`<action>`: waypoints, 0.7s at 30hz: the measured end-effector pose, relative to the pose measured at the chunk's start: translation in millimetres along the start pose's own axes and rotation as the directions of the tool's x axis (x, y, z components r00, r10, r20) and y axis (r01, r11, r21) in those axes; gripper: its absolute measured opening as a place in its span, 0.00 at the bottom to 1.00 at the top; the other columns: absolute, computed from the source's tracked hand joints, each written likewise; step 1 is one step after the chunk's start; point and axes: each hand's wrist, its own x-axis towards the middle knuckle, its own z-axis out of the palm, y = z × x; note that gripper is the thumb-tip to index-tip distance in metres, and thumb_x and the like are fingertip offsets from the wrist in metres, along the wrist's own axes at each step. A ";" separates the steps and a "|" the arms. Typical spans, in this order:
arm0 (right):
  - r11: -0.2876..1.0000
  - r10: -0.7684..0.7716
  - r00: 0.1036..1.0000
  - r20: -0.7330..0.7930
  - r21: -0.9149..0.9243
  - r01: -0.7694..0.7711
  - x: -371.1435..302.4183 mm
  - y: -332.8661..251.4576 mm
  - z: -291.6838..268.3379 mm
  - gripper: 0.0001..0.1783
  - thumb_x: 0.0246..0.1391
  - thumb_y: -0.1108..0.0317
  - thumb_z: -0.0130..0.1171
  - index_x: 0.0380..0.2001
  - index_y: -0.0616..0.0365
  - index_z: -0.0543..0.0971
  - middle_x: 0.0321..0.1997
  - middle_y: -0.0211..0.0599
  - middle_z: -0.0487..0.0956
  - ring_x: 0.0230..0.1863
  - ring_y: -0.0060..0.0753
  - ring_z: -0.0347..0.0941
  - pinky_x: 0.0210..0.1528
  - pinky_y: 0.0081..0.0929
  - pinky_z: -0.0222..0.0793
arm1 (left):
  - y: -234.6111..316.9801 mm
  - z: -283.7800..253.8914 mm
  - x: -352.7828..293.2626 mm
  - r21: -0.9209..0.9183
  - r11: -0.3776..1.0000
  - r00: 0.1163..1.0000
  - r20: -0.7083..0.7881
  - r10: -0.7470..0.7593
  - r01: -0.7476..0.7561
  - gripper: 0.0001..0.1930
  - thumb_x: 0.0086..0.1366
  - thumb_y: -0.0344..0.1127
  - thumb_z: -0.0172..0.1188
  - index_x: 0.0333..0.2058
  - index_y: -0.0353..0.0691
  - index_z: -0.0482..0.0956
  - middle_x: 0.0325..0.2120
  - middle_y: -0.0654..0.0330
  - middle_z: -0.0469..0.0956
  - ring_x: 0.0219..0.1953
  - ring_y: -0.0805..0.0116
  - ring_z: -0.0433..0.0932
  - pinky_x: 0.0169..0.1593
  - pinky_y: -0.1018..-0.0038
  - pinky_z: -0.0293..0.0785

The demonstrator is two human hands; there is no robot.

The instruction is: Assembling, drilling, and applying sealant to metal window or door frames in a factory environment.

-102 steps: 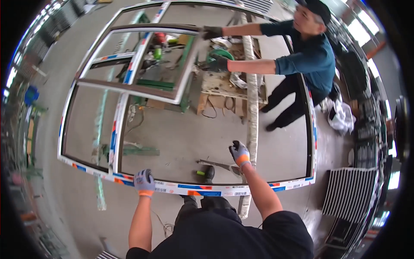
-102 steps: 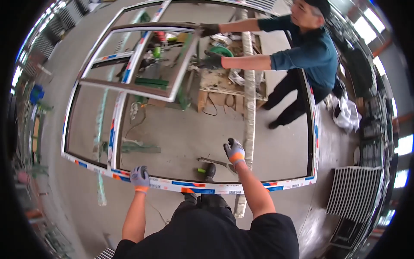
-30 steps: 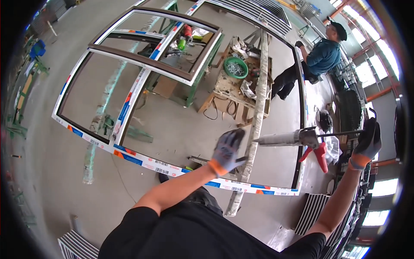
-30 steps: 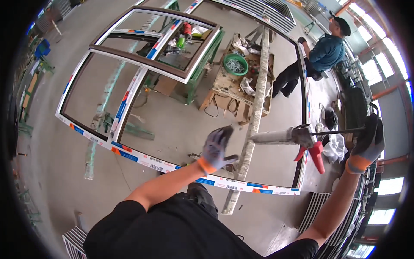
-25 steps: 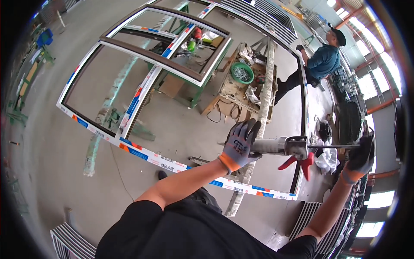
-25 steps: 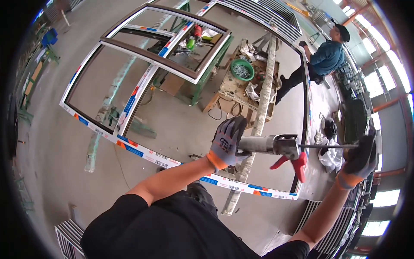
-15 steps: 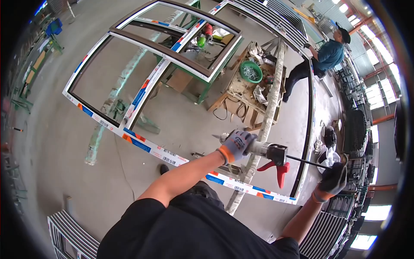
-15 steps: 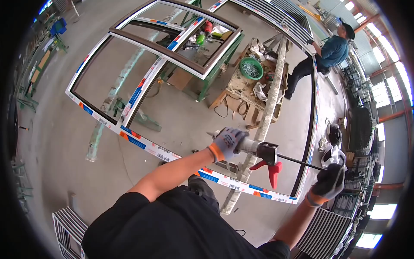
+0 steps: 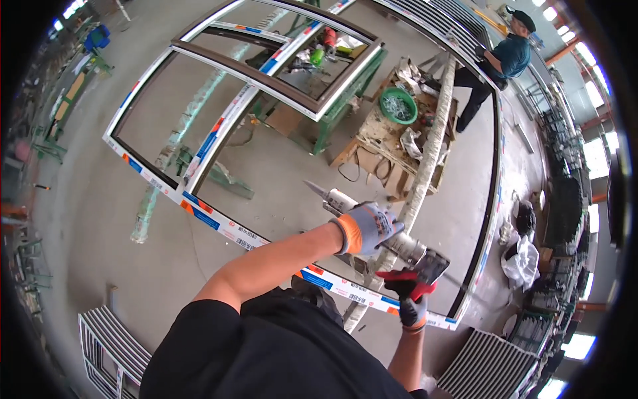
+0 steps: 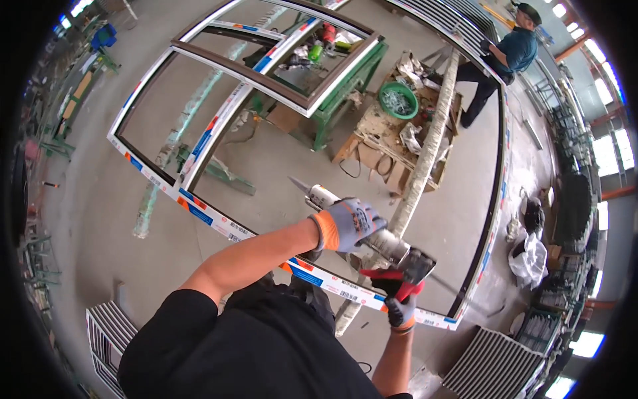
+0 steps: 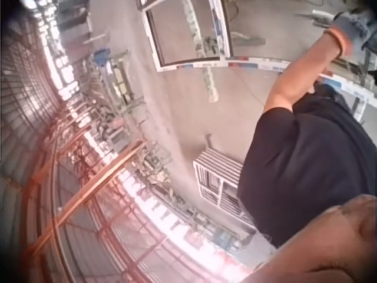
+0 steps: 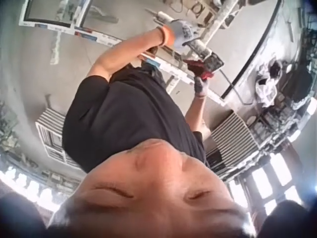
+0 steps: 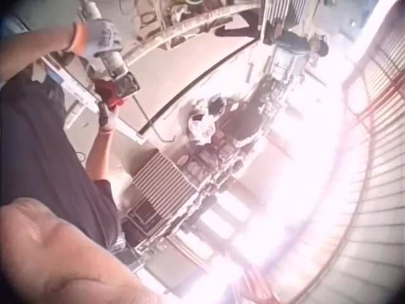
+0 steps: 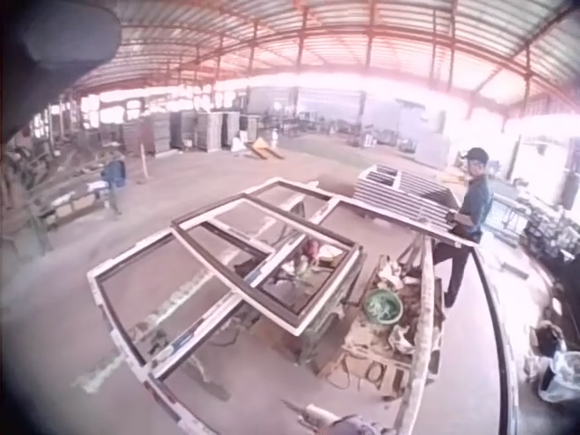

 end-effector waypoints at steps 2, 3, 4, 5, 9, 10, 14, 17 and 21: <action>0.999 -0.030 0.997 0.068 -0.034 0.032 8.4 -18.7 26.7 0.49 0.48 0.47 0.69 0.62 0.73 0.63 0.53 0.56 0.78 0.54 0.55 0.76 0.60 0.50 0.70 | 0.1 13.9 2.5 0.071 0.995 0.996 0.049 0.071 -0.075 0.26 0.53 0.45 0.67 0.50 0.44 0.73 0.40 0.58 0.77 0.45 0.58 0.78 0.48 0.64 0.73; 1.000 -0.024 0.994 0.103 0.006 0.024 9.3 -17.0 30.4 0.48 0.48 0.50 0.69 0.62 0.73 0.62 0.53 0.57 0.77 0.53 0.56 0.77 0.61 0.51 0.69 | 3.1 16.2 6.1 0.108 0.990 0.990 0.117 0.080 -0.093 0.25 0.54 0.46 0.66 0.49 0.45 0.74 0.40 0.59 0.77 0.45 0.59 0.78 0.48 0.64 0.73; 0.998 -0.047 0.998 0.052 0.042 0.045 4.1 -10.1 30.3 0.48 0.47 0.51 0.69 0.63 0.72 0.62 0.54 0.57 0.77 0.52 0.56 0.77 0.60 0.52 0.70 | 5.0 14.1 7.6 0.098 0.991 0.986 0.149 0.080 -0.095 0.27 0.54 0.47 0.65 0.52 0.46 0.73 0.39 0.61 0.77 0.46 0.60 0.77 0.50 0.64 0.71; 0.994 -0.072 0.997 0.019 0.080 0.070 3.8 -9.3 39.5 0.48 0.47 0.53 0.69 0.64 0.71 0.61 0.54 0.57 0.77 0.52 0.57 0.78 0.59 0.52 0.71 | 5.7 8.1 1.6 0.124 0.990 0.989 0.143 0.041 -0.059 0.27 0.54 0.47 0.65 0.52 0.46 0.73 0.39 0.61 0.77 0.46 0.60 0.77 0.50 0.64 0.71; 0.986 -0.007 0.994 -0.111 0.164 0.026 9.3 -37.2 88.1 0.34 0.48 0.66 0.59 0.58 0.71 0.67 0.55 0.55 0.77 0.55 0.54 0.76 0.54 0.43 0.76 | -34.4 -19.4 -26.9 0.135 0.989 0.955 -0.281 0.093 -0.056 0.42 0.48 0.56 0.69 0.59 0.42 0.68 0.45 0.56 0.75 0.50 0.53 0.73 0.58 0.58 0.64; 0.987 -0.029 0.984 -0.177 0.151 0.056 8.7 -32.6 94.8 0.33 0.49 0.66 0.59 0.58 0.70 0.68 0.56 0.53 0.75 0.56 0.53 0.75 0.49 0.40 0.79 | -60.4 -34.2 -37.8 0.112 0.993 0.906 -0.418 0.072 -0.028 0.44 0.46 0.58 0.69 0.58 0.40 0.68 0.47 0.53 0.74 0.51 0.50 0.72 0.59 0.56 0.64; 0.988 -0.136 0.963 -0.233 0.044 0.150 4.0 -11.0 106.7 0.34 0.50 0.64 0.59 0.60 0.68 0.68 0.59 0.51 0.73 0.58 0.51 0.73 0.49 0.39 0.78 | -215.6 -80.5 -95.6 0.291 0.843 0.850 -0.426 -0.309 0.453 0.42 0.54 0.65 0.63 0.57 0.35 0.69 0.55 0.48 0.69 0.58 0.49 0.67 0.61 0.55 0.61; 0.994 -0.097 0.923 -0.372 0.011 0.109 -6.5 -7.4 155.7 0.29 0.49 0.66 0.57 0.55 0.66 0.74 0.59 0.48 0.74 0.59 0.48 0.71 0.54 0.42 0.72 | -328.4 -108.3 -130.4 0.549 0.644 0.844 -0.299 -0.445 0.534 0.42 0.59 0.65 0.58 0.61 0.37 0.67 0.55 0.51 0.71 0.58 0.53 0.68 0.61 0.55 0.61; 0.993 -0.102 0.882 -0.460 0.011 0.120 -9.8 0.2 268.8 0.20 0.54 0.68 0.50 0.49 0.65 0.76 0.63 0.47 0.69 0.61 0.46 0.68 0.59 0.46 0.68 | -470.5 -125.3 -189.9 0.555 0.597 0.796 -0.228 -0.561 0.580 0.45 0.59 0.69 0.54 0.63 0.37 0.65 0.57 0.48 0.70 0.61 0.47 0.65 0.65 0.47 0.56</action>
